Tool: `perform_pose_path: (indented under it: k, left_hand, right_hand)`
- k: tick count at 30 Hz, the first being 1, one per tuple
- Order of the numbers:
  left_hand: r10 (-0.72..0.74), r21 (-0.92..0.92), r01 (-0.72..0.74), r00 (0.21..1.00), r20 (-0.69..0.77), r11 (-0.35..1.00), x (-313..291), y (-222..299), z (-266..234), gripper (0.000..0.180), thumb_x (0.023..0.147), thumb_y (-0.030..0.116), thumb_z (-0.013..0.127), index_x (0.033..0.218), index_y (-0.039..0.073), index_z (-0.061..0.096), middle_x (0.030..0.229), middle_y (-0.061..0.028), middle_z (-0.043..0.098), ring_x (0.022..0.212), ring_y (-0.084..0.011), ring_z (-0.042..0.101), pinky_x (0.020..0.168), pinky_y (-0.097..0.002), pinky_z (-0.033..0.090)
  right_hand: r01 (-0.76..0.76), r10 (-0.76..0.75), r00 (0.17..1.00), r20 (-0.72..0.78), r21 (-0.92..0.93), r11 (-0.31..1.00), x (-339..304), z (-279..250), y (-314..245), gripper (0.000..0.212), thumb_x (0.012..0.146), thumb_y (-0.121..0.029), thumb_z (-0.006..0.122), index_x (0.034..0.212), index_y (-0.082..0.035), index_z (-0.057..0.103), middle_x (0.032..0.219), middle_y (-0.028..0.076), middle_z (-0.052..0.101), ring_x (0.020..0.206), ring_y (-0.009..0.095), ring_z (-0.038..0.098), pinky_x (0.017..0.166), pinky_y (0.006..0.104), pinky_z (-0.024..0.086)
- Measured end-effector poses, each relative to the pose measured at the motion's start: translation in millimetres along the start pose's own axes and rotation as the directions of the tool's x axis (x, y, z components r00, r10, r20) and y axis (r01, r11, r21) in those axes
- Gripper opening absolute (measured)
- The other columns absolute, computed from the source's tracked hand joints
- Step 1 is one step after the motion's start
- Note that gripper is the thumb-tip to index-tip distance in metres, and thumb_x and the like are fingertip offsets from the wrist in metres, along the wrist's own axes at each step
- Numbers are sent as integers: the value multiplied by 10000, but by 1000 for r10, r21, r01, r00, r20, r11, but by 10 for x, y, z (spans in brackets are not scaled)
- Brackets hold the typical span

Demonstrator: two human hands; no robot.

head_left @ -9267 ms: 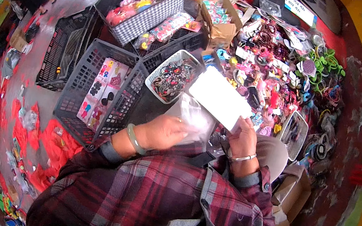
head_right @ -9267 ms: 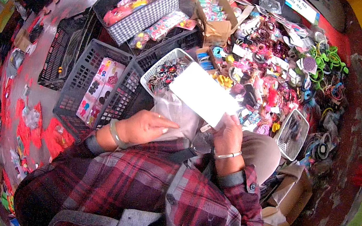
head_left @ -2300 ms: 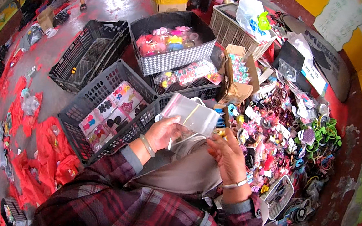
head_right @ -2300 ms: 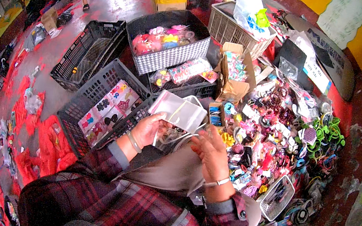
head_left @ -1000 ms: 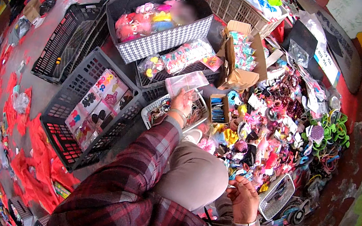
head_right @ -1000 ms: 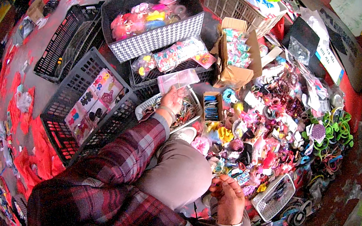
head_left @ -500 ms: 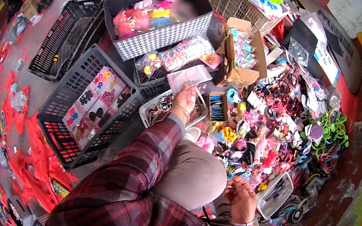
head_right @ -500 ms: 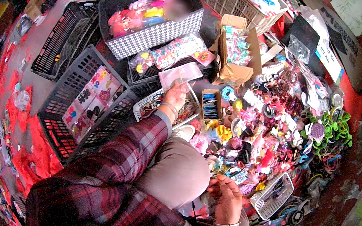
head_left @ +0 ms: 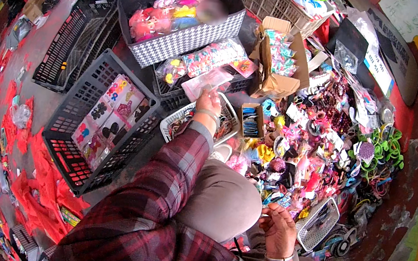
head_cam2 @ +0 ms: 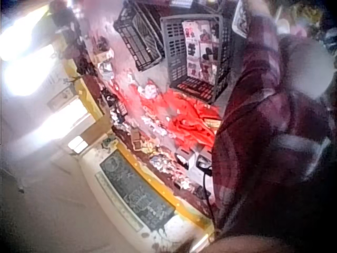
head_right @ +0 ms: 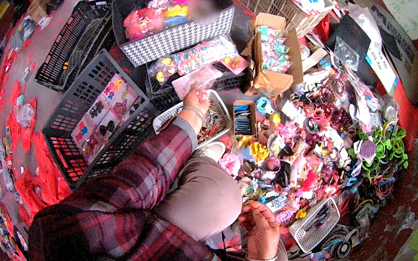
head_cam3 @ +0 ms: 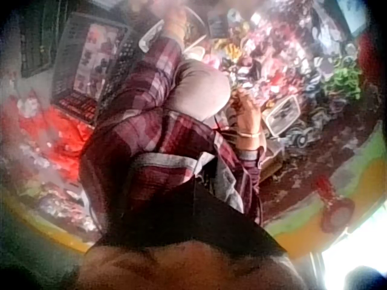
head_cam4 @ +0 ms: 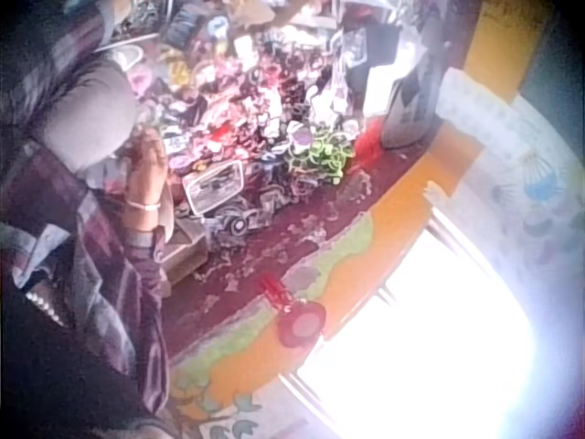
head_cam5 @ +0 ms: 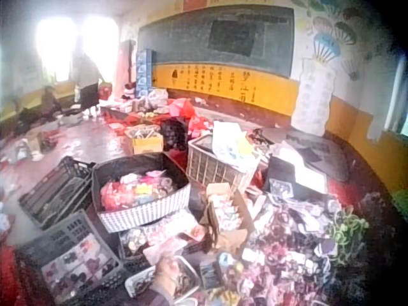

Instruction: The person sorts various hair clips, bows, and accessories by hand from a large pile on the floor into different baskets and containers.

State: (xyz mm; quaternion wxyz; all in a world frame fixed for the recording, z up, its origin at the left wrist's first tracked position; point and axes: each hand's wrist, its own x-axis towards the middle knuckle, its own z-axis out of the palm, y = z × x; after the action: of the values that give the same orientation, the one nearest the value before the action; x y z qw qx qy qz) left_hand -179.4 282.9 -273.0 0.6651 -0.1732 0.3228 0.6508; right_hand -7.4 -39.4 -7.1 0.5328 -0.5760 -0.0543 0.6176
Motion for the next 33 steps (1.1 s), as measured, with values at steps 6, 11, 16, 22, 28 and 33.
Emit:
perform_pose_path:
  k: [6, 11, 16, 22, 28, 33]
  left_hand:
    - [-67, 97, 68, 998, -18, 993, -324, 57, -126, 157, 912, 170, 438, 962, 41, 511, 810, -104, 582, 635, -178, 533, 549, -243, 434]
    - [-46, 313, -7, 986, 162, 950, -678, 206, -41, 229, 895, 217, 488, 1014, 22, 499, 858, -131, 613, 634, -142, 522, 545, -242, 424]
    - [-74, 144, 46, 978, 197, 989, -394, 450, -411, 234, 900, 231, 478, 1004, 22, 488, 884, -134, 611, 629, -142, 522, 540, -210, 421]
    - [89, 116, -73, 986, -143, 991, -742, 287, -237, 211, 926, 239, 415, 1001, 57, 492, 874, -108, 621, 621, -131, 522, 521, -207, 408]
    - [54, 68, -57, 997, 47, 996, -493, 426, -172, 231, 938, 248, 376, 998, 62, 499, 872, -88, 606, 630, -126, 493, 495, -206, 386]
    - [-2, -23, 7, 980, 199, 1000, -537, 330, -8, 217, 928, 229, 394, 924, 55, 522, 879, -108, 606, 612, -131, 488, 466, -202, 368]
  right_hand:
    - [10, -10, 1000, 11, -5, 1000, 7, -10, 8, 159, 870, -85, 479, 965, 6, 569, 834, 97, 620, 676, 180, 596, 640, 270, 489]
    - [20, -20, 1000, -18, -36, 999, -9, -18, 28, 156, 869, -106, 492, 970, -9, 562, 833, 94, 614, 652, 181, 599, 613, 273, 494]
    - [17, -17, 1000, 6, -29, 999, -7, 3, 24, 153, 869, -105, 496, 966, -7, 562, 838, 93, 612, 647, 182, 597, 606, 271, 495]
    - [20, -21, 1000, -12, -34, 999, -2, -8, 33, 162, 866, -107, 498, 972, -2, 562, 838, 94, 612, 653, 181, 601, 600, 264, 497]
    - [14, -14, 1000, 6, -28, 1000, 17, 29, 45, 171, 866, -113, 500, 976, 2, 564, 831, 90, 612, 647, 177, 601, 600, 260, 498]
    - [16, -16, 1000, 1, -46, 999, 25, 15, 55, 173, 870, -119, 494, 973, 0, 564, 825, 86, 613, 643, 173, 597, 593, 262, 493]
